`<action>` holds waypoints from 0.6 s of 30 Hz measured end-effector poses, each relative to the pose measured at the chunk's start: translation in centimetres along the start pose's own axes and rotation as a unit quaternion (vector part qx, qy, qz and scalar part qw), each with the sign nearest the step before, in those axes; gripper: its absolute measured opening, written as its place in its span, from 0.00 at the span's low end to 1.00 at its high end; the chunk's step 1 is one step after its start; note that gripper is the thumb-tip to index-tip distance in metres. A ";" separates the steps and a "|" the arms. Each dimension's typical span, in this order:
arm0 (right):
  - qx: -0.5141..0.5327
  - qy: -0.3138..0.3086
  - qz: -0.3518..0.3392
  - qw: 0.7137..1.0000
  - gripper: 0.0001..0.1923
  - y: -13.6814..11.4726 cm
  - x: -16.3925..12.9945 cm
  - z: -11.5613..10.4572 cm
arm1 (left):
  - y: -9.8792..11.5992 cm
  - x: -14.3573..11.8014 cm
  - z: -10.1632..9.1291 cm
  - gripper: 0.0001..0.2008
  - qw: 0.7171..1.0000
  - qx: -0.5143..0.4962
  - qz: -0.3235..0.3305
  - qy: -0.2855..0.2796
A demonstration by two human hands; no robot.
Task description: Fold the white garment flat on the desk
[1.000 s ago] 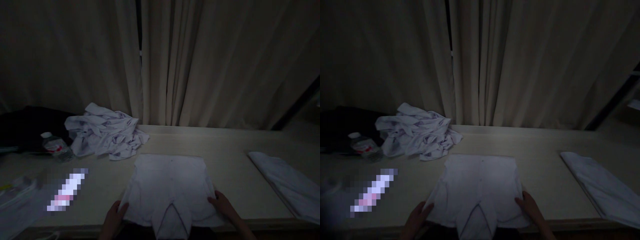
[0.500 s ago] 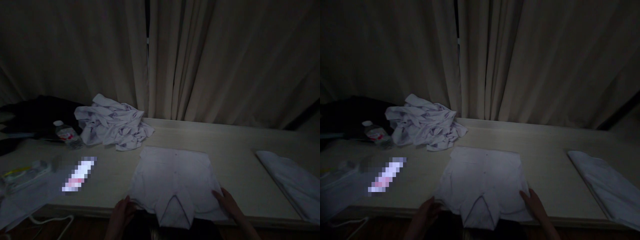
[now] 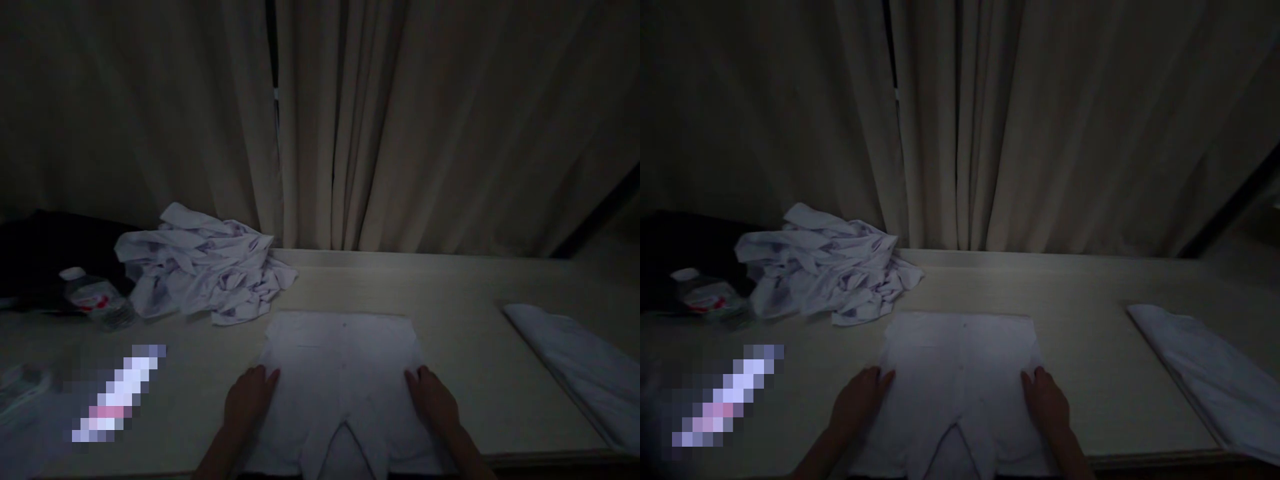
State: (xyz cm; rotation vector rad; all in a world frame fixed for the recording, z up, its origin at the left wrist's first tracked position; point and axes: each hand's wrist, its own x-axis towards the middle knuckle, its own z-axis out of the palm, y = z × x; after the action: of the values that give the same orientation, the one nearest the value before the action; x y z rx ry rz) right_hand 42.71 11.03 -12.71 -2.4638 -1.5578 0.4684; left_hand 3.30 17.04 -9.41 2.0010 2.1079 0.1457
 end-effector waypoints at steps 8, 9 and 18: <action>-0.027 0.016 -0.006 1.000 0.22 -0.6 0.2 -0.3 | 1.3 1.1 -0.3 0.19 0.996 -0.078 -0.036 -0.001; -0.008 0.024 -0.009 1.000 0.22 -0.6 0.6 -0.7 | 1.5 1.4 -0.6 0.19 0.994 -0.096 -0.044 0.007; 0.056 0.013 -0.010 0.998 0.19 -0.4 4.9 -3.5 | 1.7 5.0 -1.6 0.21 0.979 -0.190 -0.059 0.031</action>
State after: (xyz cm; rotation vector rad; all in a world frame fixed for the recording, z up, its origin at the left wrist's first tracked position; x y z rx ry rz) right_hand 45.54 15.66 -10.11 -2.3590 -1.5033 0.5032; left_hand 4.40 22.21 -7.96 1.6642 2.0406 0.5525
